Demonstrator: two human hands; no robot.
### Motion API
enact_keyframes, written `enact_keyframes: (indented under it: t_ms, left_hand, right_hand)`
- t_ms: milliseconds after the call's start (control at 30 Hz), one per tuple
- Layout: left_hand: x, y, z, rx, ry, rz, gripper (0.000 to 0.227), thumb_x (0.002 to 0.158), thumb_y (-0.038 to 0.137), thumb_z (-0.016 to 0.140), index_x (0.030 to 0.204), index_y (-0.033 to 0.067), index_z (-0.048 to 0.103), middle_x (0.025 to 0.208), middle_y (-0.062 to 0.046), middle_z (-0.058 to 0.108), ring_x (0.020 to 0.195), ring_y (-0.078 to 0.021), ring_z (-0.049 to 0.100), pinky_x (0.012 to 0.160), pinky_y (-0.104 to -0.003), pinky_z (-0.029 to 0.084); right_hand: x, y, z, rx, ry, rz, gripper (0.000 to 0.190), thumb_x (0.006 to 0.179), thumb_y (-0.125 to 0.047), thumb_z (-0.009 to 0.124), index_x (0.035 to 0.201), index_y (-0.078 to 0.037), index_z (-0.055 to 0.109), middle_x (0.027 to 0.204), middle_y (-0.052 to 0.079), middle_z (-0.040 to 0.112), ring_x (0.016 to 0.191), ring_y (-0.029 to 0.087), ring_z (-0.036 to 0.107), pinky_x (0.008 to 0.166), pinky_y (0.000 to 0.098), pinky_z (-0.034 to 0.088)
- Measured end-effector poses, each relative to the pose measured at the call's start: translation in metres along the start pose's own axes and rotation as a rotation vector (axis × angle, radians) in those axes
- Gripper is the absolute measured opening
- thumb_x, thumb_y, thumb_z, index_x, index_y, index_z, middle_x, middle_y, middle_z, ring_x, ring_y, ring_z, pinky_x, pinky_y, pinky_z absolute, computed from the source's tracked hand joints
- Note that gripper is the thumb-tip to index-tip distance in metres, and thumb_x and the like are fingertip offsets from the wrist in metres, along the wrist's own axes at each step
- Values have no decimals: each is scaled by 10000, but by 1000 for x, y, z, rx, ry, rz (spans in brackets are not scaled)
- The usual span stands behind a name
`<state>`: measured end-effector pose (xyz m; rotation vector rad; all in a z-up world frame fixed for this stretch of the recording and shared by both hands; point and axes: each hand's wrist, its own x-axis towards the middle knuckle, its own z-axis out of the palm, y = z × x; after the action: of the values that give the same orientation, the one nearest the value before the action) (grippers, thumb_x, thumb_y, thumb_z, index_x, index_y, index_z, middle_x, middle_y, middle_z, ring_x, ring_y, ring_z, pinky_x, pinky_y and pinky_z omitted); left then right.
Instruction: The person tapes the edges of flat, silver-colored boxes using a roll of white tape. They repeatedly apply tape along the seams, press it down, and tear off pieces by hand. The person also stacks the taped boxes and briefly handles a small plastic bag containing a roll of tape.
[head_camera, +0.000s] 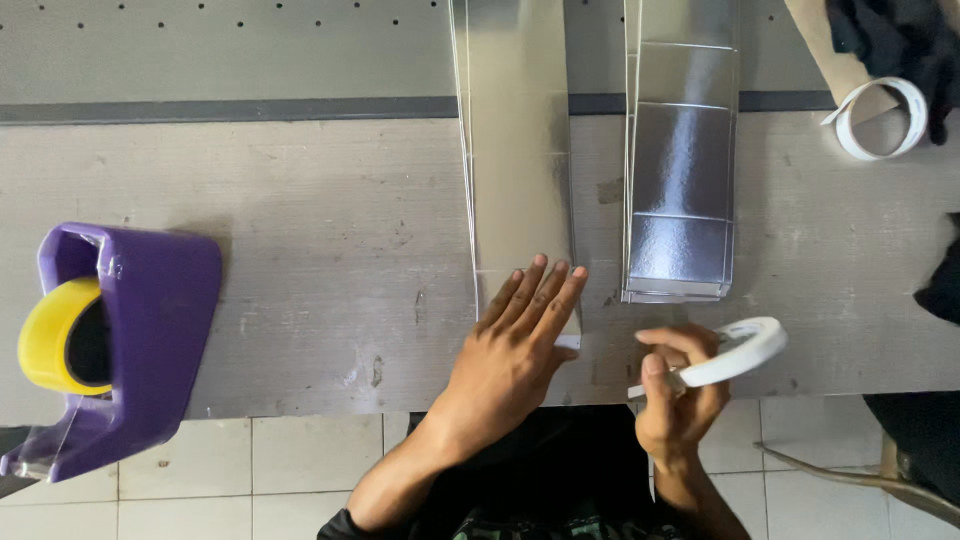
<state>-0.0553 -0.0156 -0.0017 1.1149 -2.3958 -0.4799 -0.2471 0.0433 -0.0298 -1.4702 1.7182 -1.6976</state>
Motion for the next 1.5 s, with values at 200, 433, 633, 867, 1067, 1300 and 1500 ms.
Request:
enact_keyframes:
  t_ms: [200,433,633,867,1067,1300,1500]
  left_hand:
    - [2,27,-13,-267,100,38,688,1040,300,685,1579,77,321,1645,-145,386,1575,-344,321,1325,-504,271]
    - [-6,16,-23,-273,73,2,765,1008,309,760,1599,170,294,1715,-171,215,1626,-379,166,1333,-618,112]
    - [-21,-3,-31,-252,162,-114,631,983,290,743,1522,178,434,1669,-171,311,1584,-383,270,1295,-608,181]
    - [-21,5,-26,-272,222,-121,453,948,390,709,1321,152,612,1332,-79,637,1234,-307,539,1015,-477,451]
    - [-14,31,-13,-341,189,-38,188,1010,305,644,982,125,598,978,-56,609,955,-309,542,878,-436,399]
    - [-36,21,-33,-314,220,-160,137,955,223,668,903,129,584,999,-45,615,1039,-287,551,872,-456,345]
    - [-46,5,-45,-381,162,-321,157,911,388,756,928,256,674,1105,23,610,1098,-223,537,972,-458,264]
  right_hand:
    - [18,-16,2,-11,-406,165,491,945,-509,498,810,-73,681,792,27,646,851,176,595,802,357,436]
    - [60,-18,-22,-217,-180,235,319,986,-321,662,808,-58,628,558,-1,516,494,96,455,509,263,352]
    - [89,15,-40,-665,-214,45,294,1058,-327,688,960,-51,712,566,18,479,548,196,490,698,377,398]
    - [63,-29,-32,-347,-117,87,401,1055,-238,574,1381,-5,557,722,45,489,729,175,543,773,327,506]
    - [16,-43,3,60,-522,20,697,965,-575,470,1365,-7,522,874,58,542,687,111,612,885,325,476]
    - [15,-55,24,-244,-563,-170,697,958,-448,454,1481,13,432,1177,167,634,1194,250,520,1137,428,405]
    - [22,-64,38,117,-589,23,672,936,-242,605,1449,57,291,781,50,685,814,191,622,977,354,451]
